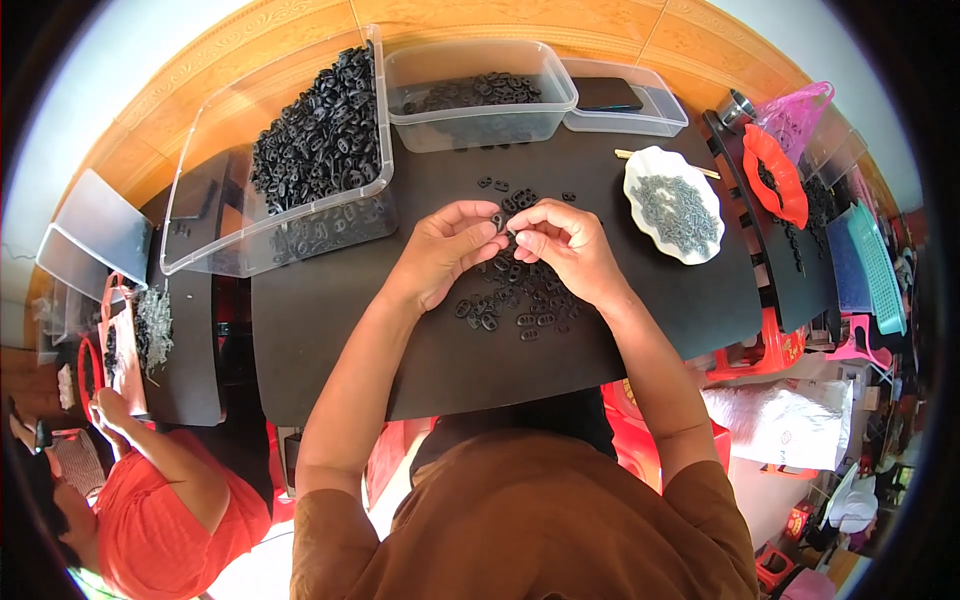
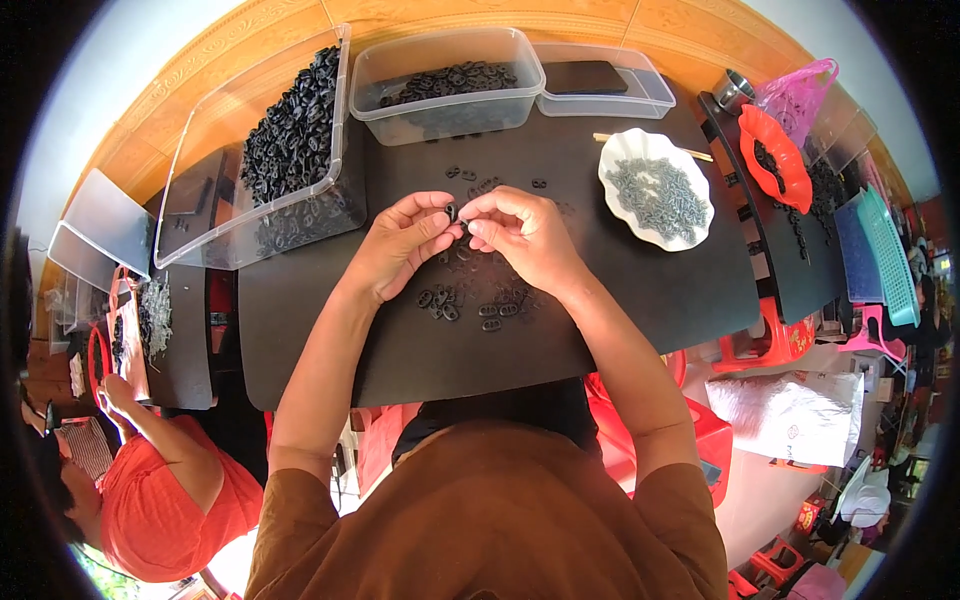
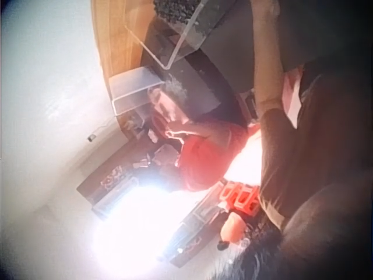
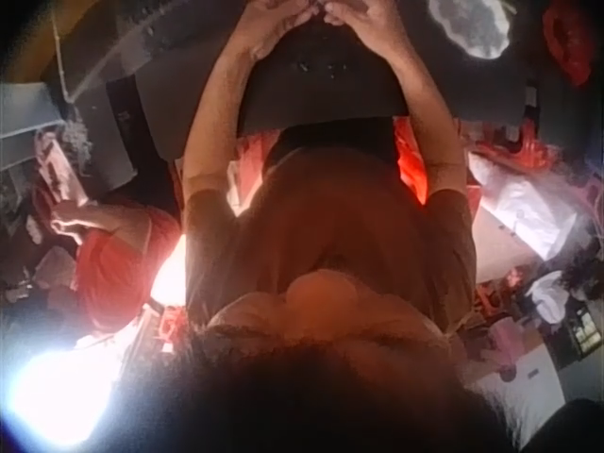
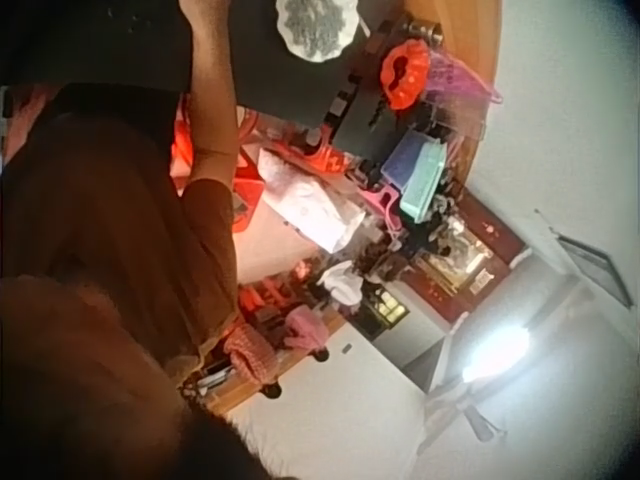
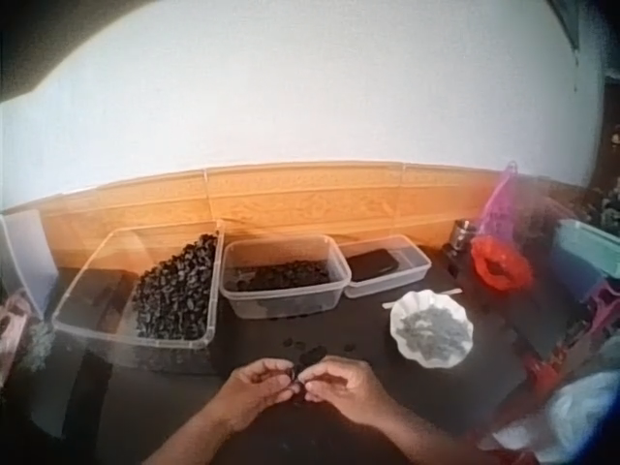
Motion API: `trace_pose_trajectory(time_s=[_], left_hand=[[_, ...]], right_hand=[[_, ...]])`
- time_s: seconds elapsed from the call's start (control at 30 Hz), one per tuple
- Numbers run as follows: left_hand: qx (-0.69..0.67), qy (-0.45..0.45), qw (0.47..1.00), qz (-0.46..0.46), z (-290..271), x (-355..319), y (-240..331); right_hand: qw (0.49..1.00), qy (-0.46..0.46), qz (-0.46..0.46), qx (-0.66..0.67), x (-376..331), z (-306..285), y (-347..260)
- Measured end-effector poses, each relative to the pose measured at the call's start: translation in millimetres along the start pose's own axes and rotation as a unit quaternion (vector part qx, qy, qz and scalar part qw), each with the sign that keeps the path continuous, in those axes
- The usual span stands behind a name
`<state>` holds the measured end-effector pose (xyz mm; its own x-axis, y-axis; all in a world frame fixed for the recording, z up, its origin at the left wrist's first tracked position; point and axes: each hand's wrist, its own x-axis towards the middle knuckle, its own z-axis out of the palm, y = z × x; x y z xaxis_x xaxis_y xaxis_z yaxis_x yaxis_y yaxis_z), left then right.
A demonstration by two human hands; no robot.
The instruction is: The person assembles plastic cord locks by taking small metal springs from a dish and inserting them into plastic toggle pieces by hand, then reaches for and handles a plastic bag.
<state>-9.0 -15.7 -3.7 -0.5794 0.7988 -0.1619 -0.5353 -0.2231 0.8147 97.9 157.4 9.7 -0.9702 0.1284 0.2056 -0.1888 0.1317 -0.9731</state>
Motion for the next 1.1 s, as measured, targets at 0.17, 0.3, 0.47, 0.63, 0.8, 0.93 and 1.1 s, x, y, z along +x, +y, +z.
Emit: trace_pose_trajectory(time_s=[0.17,0.3,0.47,0.63,0.8,0.93,1.1], left_hand=[[0.004,0.003,1.000,-0.002,1.0,-1.1,0.1],[0.003,0.001,1.000,-0.008,0.7,-0.6,-0.5],[0.014,-0.005,1.000,0.001,3.4,-1.7,-0.1],[0.077,0.000,0.997,0.021,4.7,-0.1,-0.8],[0.186,-0.005,0.981,0.055,3.5,0.5,-0.2],[0.230,-0.006,0.971,0.072,3.2,-0.7,0.1],[0.242,-0.003,0.967,0.085,6.7,-2.4,1.0]], right_hand=[[0.999,0.013,0.033,0.019,-0.7,0.1,-1.8],[0.999,0.019,0.043,0.019,-0.6,-0.5,-2.9],[0.999,0.011,0.040,0.003,-0.4,-1.3,-4.2],[0.999,0.001,0.041,-0.013,-0.1,-2.6,-3.7],[0.998,-0.004,0.039,-0.056,-0.1,-2.8,-7.8],[0.996,-0.015,0.040,-0.075,-0.1,-4.2,-9.5],[0.996,-0.026,0.039,-0.076,-0.5,-5.5,-6.4]])
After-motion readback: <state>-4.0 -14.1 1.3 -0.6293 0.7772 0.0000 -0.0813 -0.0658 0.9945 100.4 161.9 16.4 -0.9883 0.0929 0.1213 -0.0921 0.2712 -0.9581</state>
